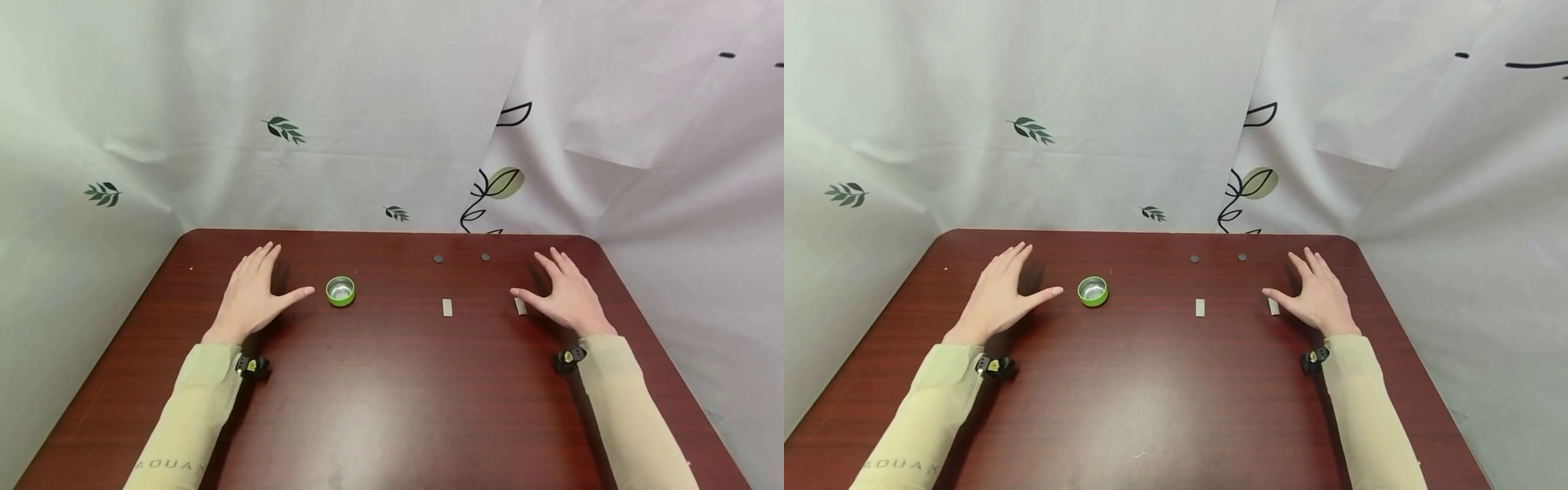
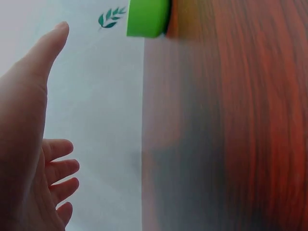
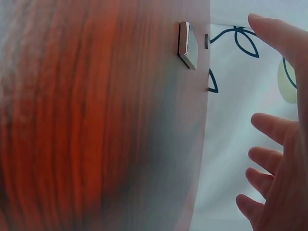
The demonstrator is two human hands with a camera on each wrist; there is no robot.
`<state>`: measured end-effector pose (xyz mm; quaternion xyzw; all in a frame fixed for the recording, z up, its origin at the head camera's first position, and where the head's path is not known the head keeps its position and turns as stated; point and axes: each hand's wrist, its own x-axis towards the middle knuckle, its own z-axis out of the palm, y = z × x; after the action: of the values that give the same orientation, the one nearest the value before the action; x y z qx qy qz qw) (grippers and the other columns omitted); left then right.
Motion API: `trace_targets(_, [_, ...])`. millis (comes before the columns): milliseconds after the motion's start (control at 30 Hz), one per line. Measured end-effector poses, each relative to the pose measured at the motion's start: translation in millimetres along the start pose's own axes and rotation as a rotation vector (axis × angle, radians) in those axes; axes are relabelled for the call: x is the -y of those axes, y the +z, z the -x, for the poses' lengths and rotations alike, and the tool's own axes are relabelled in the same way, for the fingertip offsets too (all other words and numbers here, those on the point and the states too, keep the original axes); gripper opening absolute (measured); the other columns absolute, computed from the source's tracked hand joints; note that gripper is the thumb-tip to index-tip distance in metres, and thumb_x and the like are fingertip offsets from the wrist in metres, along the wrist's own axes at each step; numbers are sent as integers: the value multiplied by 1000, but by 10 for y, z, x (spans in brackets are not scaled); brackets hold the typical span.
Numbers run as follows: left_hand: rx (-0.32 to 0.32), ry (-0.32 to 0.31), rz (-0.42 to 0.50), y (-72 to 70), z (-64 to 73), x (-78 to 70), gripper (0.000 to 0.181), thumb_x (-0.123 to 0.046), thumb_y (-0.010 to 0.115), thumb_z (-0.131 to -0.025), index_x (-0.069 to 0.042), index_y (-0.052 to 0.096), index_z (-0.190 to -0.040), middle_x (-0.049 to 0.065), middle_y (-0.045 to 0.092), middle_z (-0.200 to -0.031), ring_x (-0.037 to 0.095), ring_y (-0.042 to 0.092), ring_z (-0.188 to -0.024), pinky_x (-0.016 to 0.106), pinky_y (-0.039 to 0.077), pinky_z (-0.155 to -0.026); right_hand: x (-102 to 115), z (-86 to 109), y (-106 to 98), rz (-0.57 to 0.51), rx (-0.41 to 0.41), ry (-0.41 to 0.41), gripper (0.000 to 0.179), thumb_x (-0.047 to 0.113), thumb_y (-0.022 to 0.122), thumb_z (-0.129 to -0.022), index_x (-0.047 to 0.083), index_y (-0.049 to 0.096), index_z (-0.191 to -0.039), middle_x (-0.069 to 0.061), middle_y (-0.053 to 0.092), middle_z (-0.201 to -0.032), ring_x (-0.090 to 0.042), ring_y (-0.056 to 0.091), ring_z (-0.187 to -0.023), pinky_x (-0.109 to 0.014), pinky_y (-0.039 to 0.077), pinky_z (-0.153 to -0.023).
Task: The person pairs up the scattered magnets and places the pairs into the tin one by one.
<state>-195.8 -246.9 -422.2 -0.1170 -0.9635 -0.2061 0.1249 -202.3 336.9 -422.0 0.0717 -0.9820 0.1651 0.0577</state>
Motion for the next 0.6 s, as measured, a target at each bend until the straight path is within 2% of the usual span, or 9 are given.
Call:
trace_targets(267, [-11,1,53,13,10,-130,110,-71,71,-82,0,34,-157,19,33,-159,39,26,-147,53,16,-120,14,30,-12,-21,19,4,102,70,67,-85,0,41,-153,-24,23,-163,-39,14,-152,-66,20,-114])
trace_targets(600, [-14,24,99,6,39,-326,106,-69,71,-84,-2,33,-158,16,33,-160,37,25,-148,53,18,-119,60,56,-23,-61,9,7,106,67,69,-86,-4,33,-156,-27,33,-157,-47,27,-143,-65,25,-112])
